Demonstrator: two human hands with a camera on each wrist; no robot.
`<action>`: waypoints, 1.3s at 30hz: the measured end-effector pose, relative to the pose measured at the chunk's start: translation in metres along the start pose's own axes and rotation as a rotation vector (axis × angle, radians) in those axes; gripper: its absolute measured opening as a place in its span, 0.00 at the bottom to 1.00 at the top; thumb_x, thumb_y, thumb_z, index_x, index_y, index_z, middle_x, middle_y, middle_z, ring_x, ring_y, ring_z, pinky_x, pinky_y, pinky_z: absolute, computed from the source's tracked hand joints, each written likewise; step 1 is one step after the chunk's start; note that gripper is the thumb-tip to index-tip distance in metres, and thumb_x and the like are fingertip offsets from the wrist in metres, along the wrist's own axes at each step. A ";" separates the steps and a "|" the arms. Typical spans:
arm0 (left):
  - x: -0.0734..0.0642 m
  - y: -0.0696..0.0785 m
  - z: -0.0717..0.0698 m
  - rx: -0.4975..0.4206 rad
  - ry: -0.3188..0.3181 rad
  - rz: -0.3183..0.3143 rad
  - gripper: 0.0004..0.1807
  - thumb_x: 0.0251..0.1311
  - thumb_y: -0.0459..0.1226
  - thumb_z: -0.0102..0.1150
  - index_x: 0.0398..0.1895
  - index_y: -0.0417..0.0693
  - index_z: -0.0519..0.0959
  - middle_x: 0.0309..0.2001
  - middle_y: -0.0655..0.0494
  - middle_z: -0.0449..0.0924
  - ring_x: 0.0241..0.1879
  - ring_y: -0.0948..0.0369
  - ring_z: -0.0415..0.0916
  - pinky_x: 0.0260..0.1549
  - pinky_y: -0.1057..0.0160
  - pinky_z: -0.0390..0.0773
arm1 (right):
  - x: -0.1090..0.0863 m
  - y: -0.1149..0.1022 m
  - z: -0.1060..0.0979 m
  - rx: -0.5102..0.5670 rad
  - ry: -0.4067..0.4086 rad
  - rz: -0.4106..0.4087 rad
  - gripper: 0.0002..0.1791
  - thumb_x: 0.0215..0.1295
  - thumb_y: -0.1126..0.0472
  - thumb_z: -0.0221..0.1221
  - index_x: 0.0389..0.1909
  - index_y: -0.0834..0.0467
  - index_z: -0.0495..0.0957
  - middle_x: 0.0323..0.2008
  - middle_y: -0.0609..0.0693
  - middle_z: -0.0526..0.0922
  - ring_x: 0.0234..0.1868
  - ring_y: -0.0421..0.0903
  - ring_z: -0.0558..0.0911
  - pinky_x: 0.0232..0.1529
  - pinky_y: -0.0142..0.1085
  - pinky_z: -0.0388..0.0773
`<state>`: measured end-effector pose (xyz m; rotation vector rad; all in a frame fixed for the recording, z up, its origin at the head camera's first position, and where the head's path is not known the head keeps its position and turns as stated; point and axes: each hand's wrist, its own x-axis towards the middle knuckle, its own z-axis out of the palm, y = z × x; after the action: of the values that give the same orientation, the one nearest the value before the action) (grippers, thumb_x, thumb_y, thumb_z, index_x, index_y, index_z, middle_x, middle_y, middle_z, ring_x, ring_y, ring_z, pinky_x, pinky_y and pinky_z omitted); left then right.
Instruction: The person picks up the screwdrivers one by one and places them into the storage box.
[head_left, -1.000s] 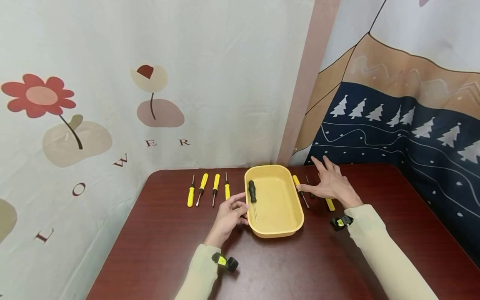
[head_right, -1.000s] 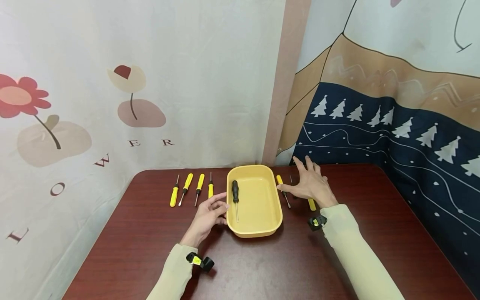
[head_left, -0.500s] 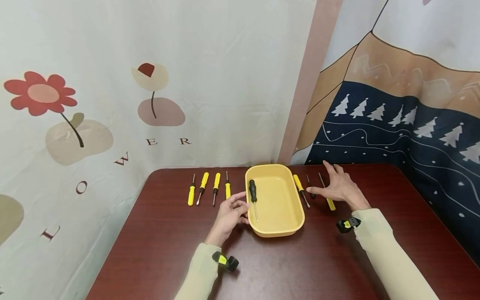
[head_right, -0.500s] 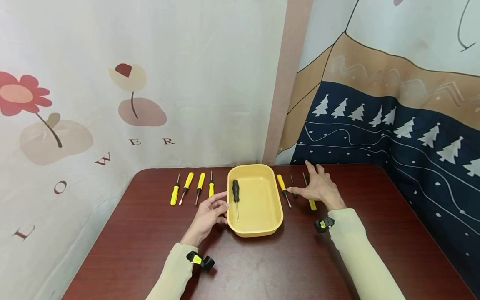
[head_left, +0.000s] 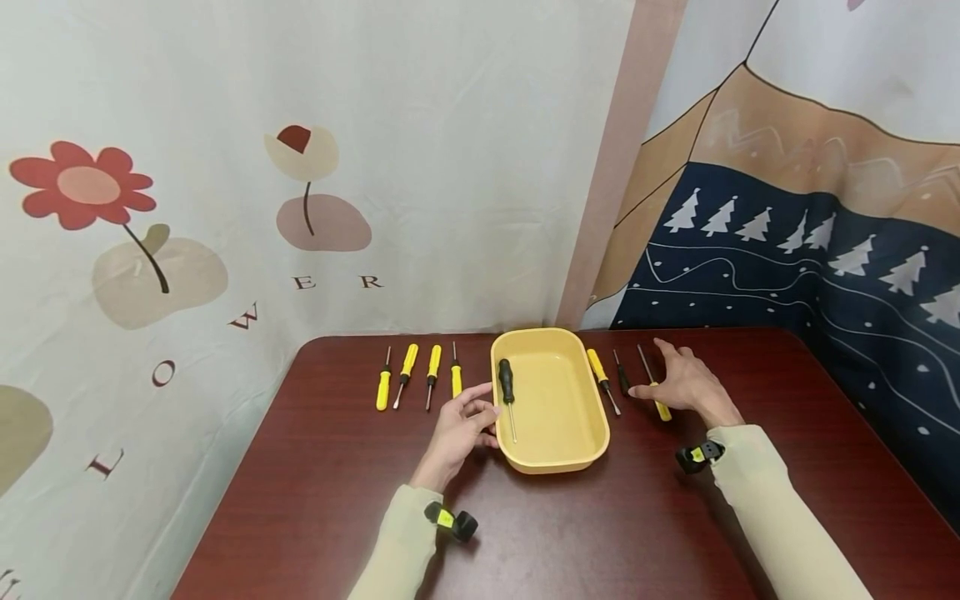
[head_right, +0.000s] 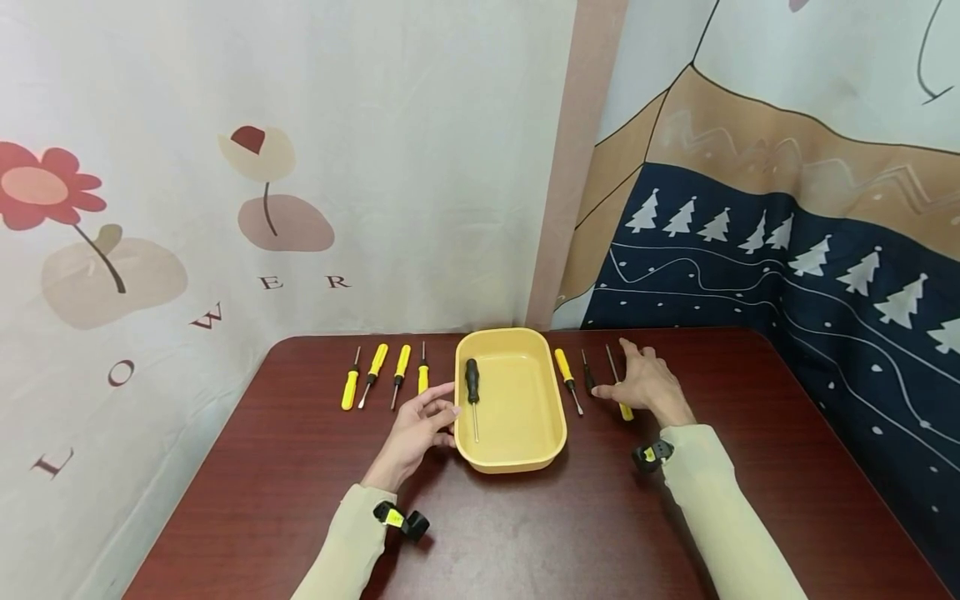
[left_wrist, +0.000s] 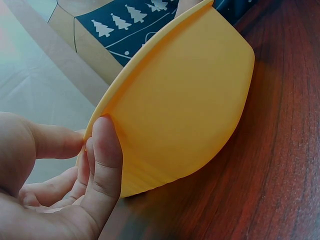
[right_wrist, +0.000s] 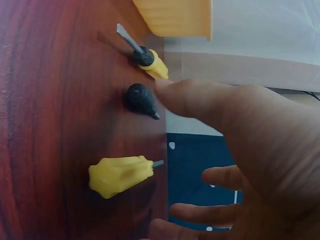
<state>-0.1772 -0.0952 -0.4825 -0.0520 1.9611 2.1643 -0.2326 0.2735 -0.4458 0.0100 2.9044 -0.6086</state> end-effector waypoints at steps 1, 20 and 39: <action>0.000 0.000 0.000 -0.001 0.000 0.000 0.29 0.67 0.27 0.61 0.71 0.40 0.70 0.36 0.53 0.76 0.29 0.60 0.76 0.24 0.64 0.84 | 0.000 0.001 0.001 0.002 0.000 -0.001 0.64 0.54 0.38 0.72 0.79 0.67 0.49 0.69 0.78 0.60 0.63 0.73 0.69 0.63 0.72 0.70; 0.001 -0.001 0.000 -0.009 0.002 -0.008 0.28 0.67 0.27 0.60 0.71 0.41 0.71 0.37 0.53 0.77 0.30 0.60 0.76 0.23 0.65 0.84 | 0.000 0.004 0.013 0.002 0.064 0.024 0.34 0.60 0.56 0.68 0.61 0.74 0.74 0.49 0.70 0.81 0.38 0.56 0.79 0.37 0.47 0.81; 0.001 0.001 0.000 -0.011 -0.003 -0.009 0.29 0.67 0.27 0.59 0.72 0.39 0.69 0.37 0.53 0.76 0.30 0.60 0.76 0.23 0.65 0.84 | 0.004 0.007 0.015 0.010 0.065 0.017 0.23 0.62 0.59 0.64 0.51 0.73 0.79 0.40 0.66 0.84 0.29 0.50 0.81 0.31 0.41 0.80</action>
<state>-0.1782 -0.0955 -0.4820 -0.0592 1.9436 2.1681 -0.2336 0.2736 -0.4622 0.0567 2.9602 -0.6309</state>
